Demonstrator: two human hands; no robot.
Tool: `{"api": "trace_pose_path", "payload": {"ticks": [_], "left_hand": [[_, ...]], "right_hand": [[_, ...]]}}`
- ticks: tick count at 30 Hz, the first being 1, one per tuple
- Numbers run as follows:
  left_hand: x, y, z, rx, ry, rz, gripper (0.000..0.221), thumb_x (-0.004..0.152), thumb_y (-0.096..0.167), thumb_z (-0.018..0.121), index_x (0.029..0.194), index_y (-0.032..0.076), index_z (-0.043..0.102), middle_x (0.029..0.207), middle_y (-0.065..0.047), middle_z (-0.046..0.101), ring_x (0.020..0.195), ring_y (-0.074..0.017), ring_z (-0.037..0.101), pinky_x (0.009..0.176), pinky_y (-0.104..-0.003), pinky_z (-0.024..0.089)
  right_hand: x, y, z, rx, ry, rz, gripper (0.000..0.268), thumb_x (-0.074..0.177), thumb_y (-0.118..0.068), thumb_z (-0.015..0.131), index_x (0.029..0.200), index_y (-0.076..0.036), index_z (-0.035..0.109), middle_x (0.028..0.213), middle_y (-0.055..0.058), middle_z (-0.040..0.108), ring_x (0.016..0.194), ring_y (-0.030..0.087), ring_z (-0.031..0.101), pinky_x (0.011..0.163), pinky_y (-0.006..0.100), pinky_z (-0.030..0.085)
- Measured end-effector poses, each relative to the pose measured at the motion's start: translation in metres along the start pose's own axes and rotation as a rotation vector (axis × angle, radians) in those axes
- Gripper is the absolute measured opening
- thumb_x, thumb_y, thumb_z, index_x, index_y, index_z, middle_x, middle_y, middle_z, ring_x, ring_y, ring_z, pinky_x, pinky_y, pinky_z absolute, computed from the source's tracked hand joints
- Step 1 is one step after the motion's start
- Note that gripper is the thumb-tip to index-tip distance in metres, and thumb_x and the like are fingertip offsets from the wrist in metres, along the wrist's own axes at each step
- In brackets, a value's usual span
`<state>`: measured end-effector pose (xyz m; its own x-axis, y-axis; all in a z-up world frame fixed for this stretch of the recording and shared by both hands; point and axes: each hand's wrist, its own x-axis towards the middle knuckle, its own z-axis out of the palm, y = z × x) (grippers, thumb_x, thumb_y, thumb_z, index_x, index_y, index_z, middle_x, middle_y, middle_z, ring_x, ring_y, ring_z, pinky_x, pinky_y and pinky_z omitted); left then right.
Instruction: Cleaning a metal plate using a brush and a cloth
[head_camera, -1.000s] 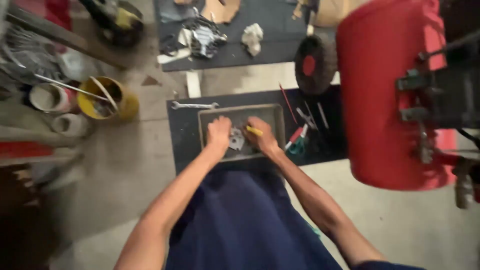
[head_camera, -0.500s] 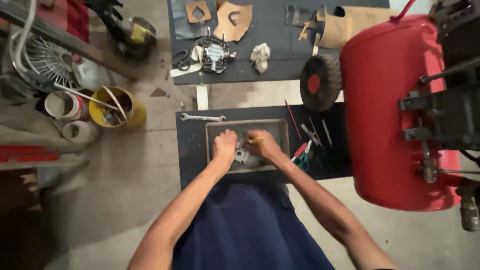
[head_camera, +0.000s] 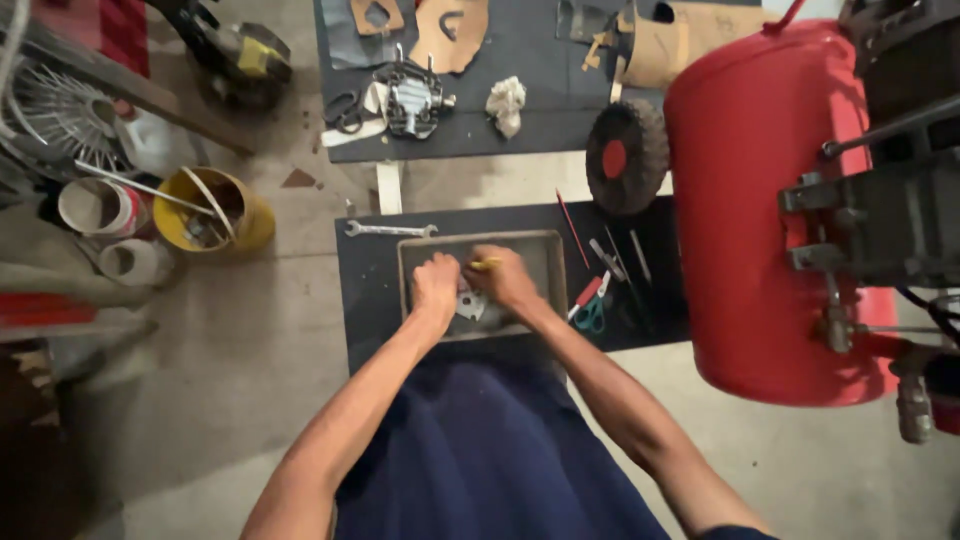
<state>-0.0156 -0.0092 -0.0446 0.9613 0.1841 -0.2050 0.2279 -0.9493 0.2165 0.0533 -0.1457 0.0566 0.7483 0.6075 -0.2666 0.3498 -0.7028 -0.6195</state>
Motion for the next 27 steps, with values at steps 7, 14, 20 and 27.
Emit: {"api": "trace_pose_path", "payload": {"ticks": [7, 14, 20, 27], "left_hand": [[0.001, 0.003, 0.005, -0.074, -0.050, -0.008, 0.007, 0.090, 0.011, 0.065, 0.083, 0.010, 0.067, 0.082, -0.009, 0.066, 0.075, -0.0339, 0.076, 0.064, -0.049, 0.062], [-0.001, 0.014, -0.025, -0.043, -0.078, -0.011, 0.010, 0.094, 0.008, 0.060, 0.089, 0.011, 0.068, 0.087, -0.007, 0.068, 0.082, -0.0311, 0.077, 0.067, -0.046, 0.063], [-0.060, 0.034, -0.098, 0.053, 0.120, 0.019, 0.041, 0.087, 0.039, 0.073, 0.114, 0.010, 0.061, 0.107, -0.006, 0.064, 0.102, -0.0237, 0.064, 0.078, -0.040, 0.056], [-0.079, 0.067, -0.094, 0.088, -0.121, 0.019, 0.093, 0.073, 0.048, 0.087, 0.140, -0.003, 0.048, 0.127, -0.014, 0.055, 0.123, -0.0302, 0.053, 0.098, -0.055, 0.048]], "right_hand": [[-0.031, 0.002, -0.028, -0.057, -0.104, 0.056, 0.018, 0.077, -0.032, 0.081, 0.090, -0.022, 0.073, 0.089, 0.012, 0.076, 0.095, 0.040, 0.072, 0.081, 0.051, 0.059], [-0.042, 0.063, -0.025, -0.125, -0.180, 0.136, 0.020, 0.080, -0.036, 0.076, 0.095, -0.023, 0.075, 0.095, 0.010, 0.077, 0.098, 0.038, 0.073, 0.083, 0.050, 0.061], [-0.076, 0.032, -0.073, 0.297, 0.220, 0.193, 0.029, 0.082, -0.026, 0.087, 0.106, -0.019, 0.073, 0.097, 0.006, 0.078, 0.097, 0.024, 0.074, 0.087, 0.038, 0.059], [-0.110, 0.068, -0.037, 0.346, 0.357, 0.401, 0.026, 0.094, -0.041, 0.078, 0.105, -0.019, 0.072, 0.084, 0.011, 0.077, 0.069, 0.023, 0.077, 0.067, 0.033, 0.064]]}}
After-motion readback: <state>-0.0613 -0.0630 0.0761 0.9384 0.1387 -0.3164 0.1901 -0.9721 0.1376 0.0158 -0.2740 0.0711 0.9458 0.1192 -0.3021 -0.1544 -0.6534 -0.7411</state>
